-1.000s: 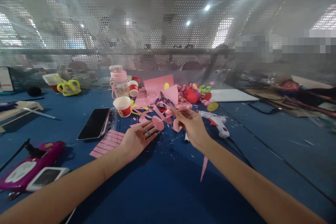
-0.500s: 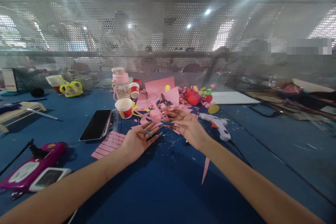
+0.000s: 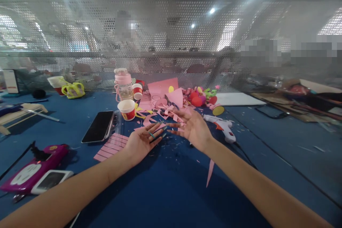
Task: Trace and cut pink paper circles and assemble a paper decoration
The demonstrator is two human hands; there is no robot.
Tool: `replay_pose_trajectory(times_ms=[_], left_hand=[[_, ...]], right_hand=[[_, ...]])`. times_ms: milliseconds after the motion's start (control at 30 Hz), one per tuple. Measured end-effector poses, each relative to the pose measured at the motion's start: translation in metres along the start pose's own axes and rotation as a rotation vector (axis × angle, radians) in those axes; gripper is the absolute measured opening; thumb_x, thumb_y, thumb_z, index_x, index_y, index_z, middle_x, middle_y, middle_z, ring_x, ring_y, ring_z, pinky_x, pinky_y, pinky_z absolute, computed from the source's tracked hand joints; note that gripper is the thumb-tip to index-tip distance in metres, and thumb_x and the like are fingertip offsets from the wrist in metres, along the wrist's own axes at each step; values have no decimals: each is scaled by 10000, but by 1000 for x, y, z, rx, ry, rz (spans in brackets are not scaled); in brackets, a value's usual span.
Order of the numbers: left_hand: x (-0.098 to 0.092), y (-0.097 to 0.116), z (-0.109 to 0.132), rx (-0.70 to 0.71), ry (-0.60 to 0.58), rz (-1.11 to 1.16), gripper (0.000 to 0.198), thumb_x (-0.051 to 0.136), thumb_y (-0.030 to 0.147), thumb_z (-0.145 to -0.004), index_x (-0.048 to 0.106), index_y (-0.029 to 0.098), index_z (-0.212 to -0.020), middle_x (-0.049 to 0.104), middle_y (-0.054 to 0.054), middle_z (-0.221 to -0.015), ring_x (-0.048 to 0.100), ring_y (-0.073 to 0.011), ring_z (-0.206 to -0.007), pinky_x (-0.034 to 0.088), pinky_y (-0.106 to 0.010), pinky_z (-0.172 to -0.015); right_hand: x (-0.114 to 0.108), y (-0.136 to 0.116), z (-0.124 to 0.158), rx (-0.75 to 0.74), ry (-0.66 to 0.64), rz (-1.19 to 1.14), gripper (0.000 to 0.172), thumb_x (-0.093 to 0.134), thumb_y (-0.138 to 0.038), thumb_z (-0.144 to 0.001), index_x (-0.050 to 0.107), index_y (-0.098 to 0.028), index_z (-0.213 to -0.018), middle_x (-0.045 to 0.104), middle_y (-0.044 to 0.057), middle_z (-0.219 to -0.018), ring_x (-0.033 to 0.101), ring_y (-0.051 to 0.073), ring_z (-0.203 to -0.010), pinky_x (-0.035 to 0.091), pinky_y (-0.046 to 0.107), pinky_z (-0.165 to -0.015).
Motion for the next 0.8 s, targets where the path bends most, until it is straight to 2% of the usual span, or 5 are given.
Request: replay_pose_trajectory(times_ms=[67,167,400,633,800], left_hand=[[0,0,0,-3,-7,0,521,425,14,-634,504,118,-1138,500,-99,-1273,513,-207,-1112,466,-318,-862],[0,0,0,-1,-9,1,532,419,15,-633,501,132,-1145,511,-96,-1260,531,-210,-1090,470,-328,-858],[1,0,1,-6,-9,-18,559,416,10,-635,478,135,-1176,522,-85,-1250,536,-200,-1086,470,-317,-862],[1,0,2,-2,8,5,524,415,9,-642,501,137,-1143,498,-91,-1276,519,-218,-1109,454,-335,-877],[1,1,1,-1,31,2,449,407,-9,-640,524,116,-1055,576,-99,-1159,571,-199,-1021,469,-317,-839]], right_hand=[[-2,1,-1,-39,25,20,275,604,-367,-696,627,-234,-936,580,31,-1172,639,154,-738,536,323,-680],[-4,5,-2,-57,42,108,347,717,-206,-605,628,-231,-939,645,22,-1052,635,111,-635,549,272,-648],[-4,6,-2,1,-33,219,495,697,-230,-661,534,-229,-1128,678,59,-956,671,166,-663,573,342,-684],[-32,-3,-14,-53,168,496,292,714,-323,-629,530,-165,-791,618,2,-506,607,162,-410,512,240,-371],[-37,-22,-10,-107,183,502,255,699,-333,-643,502,-172,-663,584,-26,-485,505,66,-336,412,155,-307]])
Point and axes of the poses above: each hand's wrist, its own z-axis away from the middle knuckle, its own x-axis out of the palm, y = z × x, the point moved 5 cm from there along -z, towards the middle knuckle
